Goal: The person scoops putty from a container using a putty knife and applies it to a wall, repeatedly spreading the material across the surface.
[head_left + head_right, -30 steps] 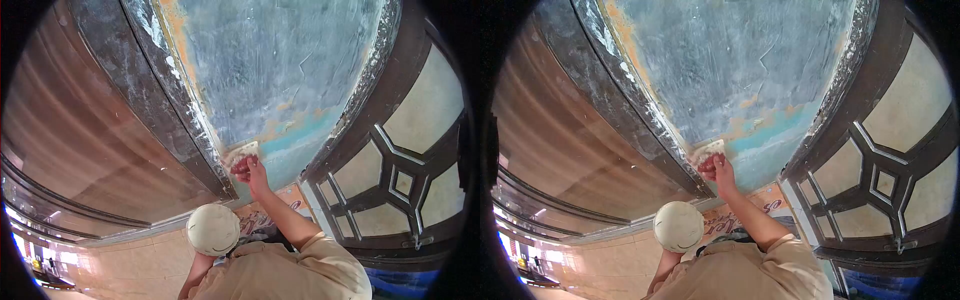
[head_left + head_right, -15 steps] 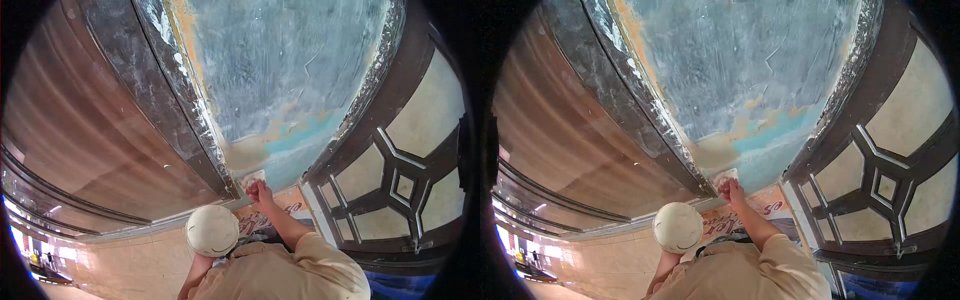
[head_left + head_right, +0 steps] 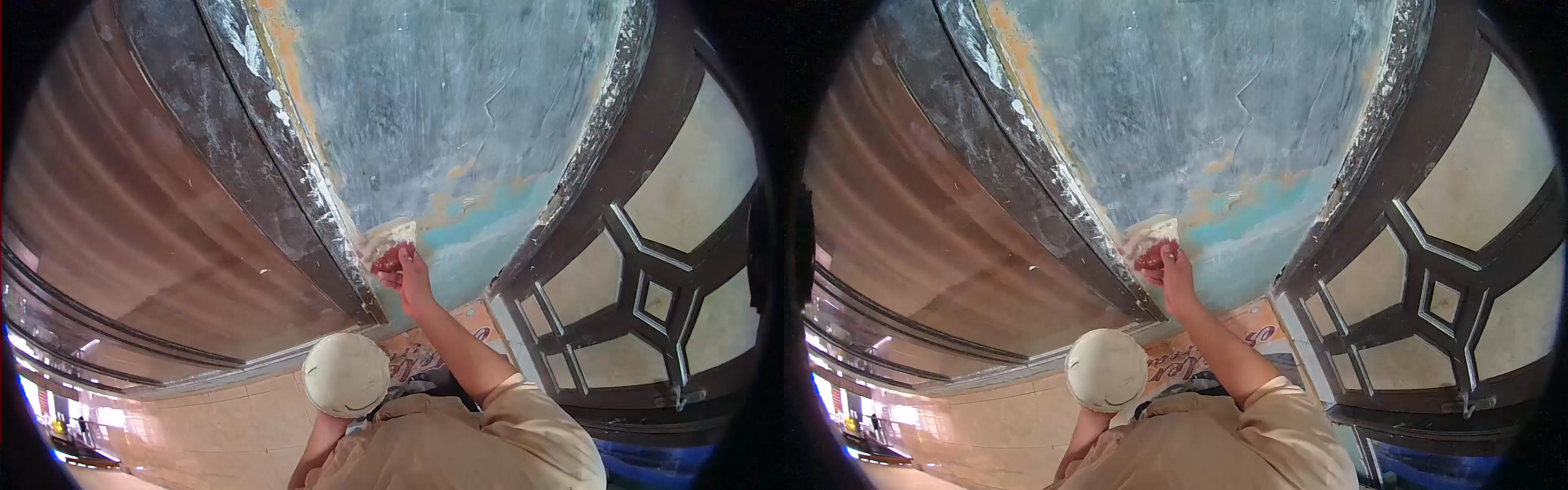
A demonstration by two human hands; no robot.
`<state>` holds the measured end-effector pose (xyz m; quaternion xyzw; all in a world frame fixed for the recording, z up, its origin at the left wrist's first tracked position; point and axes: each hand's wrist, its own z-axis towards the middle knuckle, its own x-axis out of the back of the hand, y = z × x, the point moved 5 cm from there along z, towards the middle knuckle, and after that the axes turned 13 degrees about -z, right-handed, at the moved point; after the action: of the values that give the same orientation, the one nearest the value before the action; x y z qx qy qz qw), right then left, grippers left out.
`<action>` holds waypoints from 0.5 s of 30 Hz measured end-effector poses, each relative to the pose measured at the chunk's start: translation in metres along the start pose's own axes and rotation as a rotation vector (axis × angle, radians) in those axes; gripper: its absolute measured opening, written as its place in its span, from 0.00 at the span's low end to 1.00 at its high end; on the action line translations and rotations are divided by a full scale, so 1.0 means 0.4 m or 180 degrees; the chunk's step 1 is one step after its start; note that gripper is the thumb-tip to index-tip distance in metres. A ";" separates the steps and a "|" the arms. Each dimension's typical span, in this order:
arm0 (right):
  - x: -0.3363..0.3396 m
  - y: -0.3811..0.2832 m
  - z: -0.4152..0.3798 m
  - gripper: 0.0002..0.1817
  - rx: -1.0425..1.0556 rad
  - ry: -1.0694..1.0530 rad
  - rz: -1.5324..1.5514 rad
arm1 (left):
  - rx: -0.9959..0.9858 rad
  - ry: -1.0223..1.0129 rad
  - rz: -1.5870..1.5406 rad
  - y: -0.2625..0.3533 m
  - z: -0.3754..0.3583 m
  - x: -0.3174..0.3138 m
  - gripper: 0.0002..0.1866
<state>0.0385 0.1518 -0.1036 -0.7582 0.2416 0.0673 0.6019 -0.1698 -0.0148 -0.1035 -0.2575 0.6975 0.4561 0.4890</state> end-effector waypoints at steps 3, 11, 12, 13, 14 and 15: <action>0.095 0.162 0.037 0.13 -0.0387 0.0084 0.0078 | 0.0008 -0.0066 -0.0131 -0.017 0.239 -0.155 0.35; 0.127 0.199 -0.025 0.14 -0.0754 0.0049 -0.0165 | 0.0005 -0.0123 -0.0439 -0.004 0.012 0.008 0.35; 0.088 0.135 -0.017 0.14 -0.0435 -0.0127 -0.0131 | 0.0017 -0.0116 -0.0482 -0.014 0.007 0.008 0.36; 0.053 0.075 -0.012 0.14 -0.0112 -0.0300 -0.0095 | 0.0032 -0.0112 -0.0524 -0.012 0.015 0.004 0.36; 0.025 0.029 -0.012 0.14 -0.0116 -0.0293 -0.0098 | 0.0046 -0.0113 -0.0563 -0.012 0.014 0.004 0.36; -0.002 -0.022 -0.014 0.14 0.0019 -0.0293 -0.0157 | 0.0060 -0.0116 -0.0600 -0.013 0.014 0.004 0.36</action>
<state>0.0408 0.1481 -0.0943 -0.7582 0.1950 0.0865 0.6162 -0.1636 -0.0120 -0.1075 -0.3091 0.6654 0.4061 0.5448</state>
